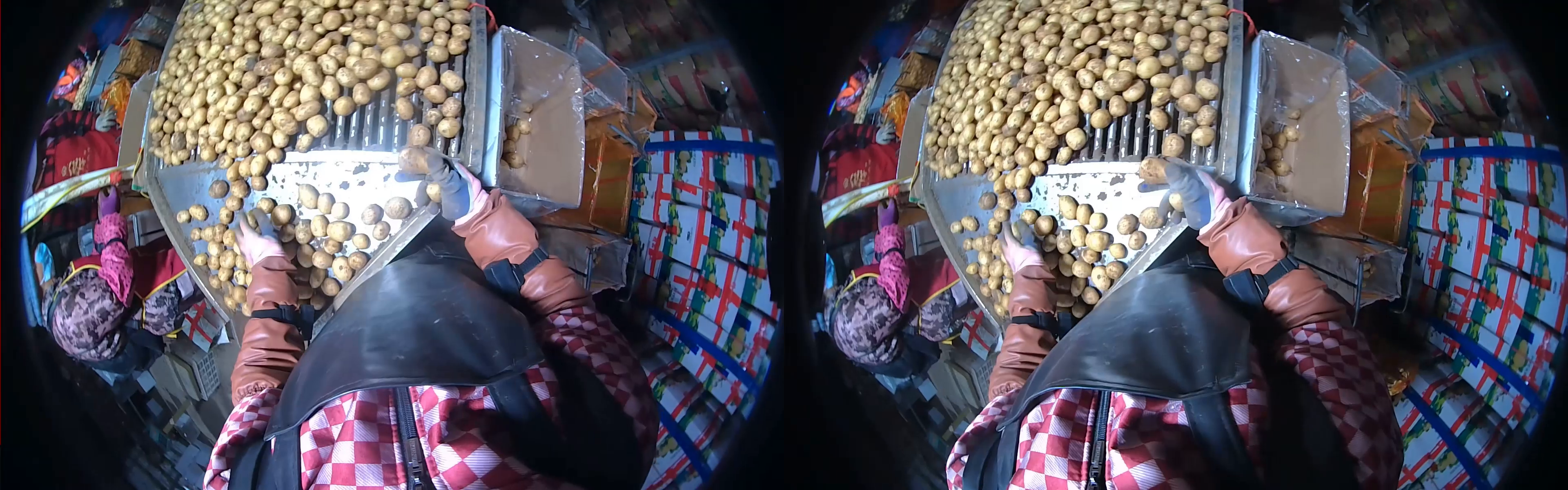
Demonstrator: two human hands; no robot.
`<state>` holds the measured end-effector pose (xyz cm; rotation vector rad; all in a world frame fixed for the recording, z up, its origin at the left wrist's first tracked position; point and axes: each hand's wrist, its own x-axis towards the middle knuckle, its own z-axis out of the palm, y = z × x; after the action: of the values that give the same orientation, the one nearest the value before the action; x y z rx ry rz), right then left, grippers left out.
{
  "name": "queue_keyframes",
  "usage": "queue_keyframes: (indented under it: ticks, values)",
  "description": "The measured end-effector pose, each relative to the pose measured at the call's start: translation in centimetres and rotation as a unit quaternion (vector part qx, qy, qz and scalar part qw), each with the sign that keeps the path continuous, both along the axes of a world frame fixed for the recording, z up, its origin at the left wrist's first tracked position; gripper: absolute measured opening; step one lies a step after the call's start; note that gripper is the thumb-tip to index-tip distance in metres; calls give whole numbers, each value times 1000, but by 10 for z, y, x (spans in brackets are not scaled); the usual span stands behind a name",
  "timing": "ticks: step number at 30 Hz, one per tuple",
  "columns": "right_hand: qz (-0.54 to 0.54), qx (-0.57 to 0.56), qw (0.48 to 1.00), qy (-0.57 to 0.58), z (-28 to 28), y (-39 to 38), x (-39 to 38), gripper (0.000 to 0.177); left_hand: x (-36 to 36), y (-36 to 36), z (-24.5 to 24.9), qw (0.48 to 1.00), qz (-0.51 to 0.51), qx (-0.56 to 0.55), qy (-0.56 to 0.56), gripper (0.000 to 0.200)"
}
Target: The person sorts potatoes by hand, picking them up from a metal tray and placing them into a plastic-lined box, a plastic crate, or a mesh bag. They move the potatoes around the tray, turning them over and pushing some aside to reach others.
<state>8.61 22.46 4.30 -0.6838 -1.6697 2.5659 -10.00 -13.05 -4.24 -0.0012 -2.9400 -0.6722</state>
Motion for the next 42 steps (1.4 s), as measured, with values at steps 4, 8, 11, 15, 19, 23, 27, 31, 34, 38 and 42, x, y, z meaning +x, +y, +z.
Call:
queue_keyframes:
  ticks: [4,8,11,15,19,23,27,31,34,38,42]
  values:
    - [-15,-61,997,-40,-36,15,10,79,41,45,-32,974,-81,-208,-46,67]
    - [-188,-240,952,32,-96,27,24,49,82,106,-4,849,-475,-190,-129,70]
    - [-173,-84,976,-101,0,42,45,47,65,110,8,841,-507,-154,-104,65]
    - [-194,-55,973,-112,2,87,111,46,44,87,-7,914,-371,-165,-22,60]
    - [-399,-187,885,-153,-11,107,144,38,61,80,-13,908,-363,-209,-26,73]
    - [-327,-146,913,-193,4,116,155,35,65,86,-5,879,-408,-225,-101,85]
    - [-196,101,965,-143,-66,203,205,33,60,94,2,878,-409,-221,-116,76]
    - [-575,-20,813,-88,12,300,193,34,63,100,3,886,-392,-220,-111,72]
    - [-602,-36,794,-77,7,313,197,33,62,100,0,890,-387,-220,-99,69]
    - [-533,-142,834,12,-99,276,248,23,67,104,5,896,-382,-207,-88,67]
    - [-429,-3,881,-200,-129,191,326,17,66,94,-10,891,-399,-211,-54,68]
